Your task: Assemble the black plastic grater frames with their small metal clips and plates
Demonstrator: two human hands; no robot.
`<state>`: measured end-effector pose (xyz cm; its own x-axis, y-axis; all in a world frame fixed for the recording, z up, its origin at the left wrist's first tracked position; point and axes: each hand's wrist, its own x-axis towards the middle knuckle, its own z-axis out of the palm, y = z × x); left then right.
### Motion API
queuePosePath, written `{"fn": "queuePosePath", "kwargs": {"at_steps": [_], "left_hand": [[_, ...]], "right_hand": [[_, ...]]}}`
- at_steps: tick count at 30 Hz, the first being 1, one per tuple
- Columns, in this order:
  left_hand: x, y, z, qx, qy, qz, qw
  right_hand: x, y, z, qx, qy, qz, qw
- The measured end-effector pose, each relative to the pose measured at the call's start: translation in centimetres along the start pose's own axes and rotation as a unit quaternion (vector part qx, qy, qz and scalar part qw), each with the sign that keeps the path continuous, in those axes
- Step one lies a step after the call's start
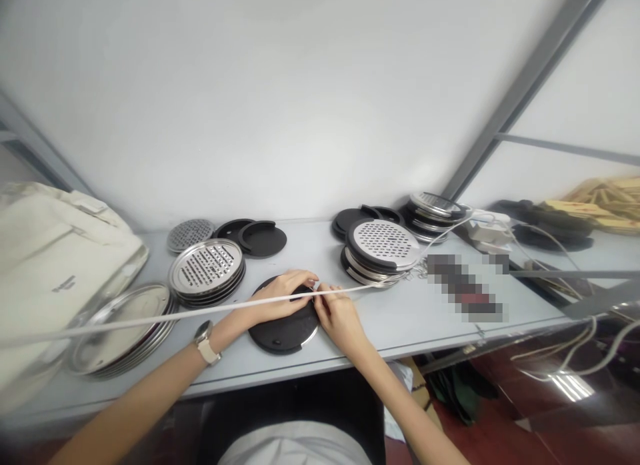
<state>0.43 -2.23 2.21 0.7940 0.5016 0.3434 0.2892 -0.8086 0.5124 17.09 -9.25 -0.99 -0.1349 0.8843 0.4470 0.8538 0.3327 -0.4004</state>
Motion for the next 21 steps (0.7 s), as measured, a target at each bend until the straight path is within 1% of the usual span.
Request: {"fn": "queuePosePath", "kwargs": {"at_steps": [16,21], "left_hand": [[0.15,-0.03,0.53,-0.008,0.025,0.007,1.000],[0.12,0.09,0.75,0.011,0.019,0.005,1.000]], "right_hand": [[-0.48,-0.10,0.04,0.016,0.063,-0.028,0.997],[-0.96,0.23,0.18,0.034,0.070,-0.031,0.996]]}}
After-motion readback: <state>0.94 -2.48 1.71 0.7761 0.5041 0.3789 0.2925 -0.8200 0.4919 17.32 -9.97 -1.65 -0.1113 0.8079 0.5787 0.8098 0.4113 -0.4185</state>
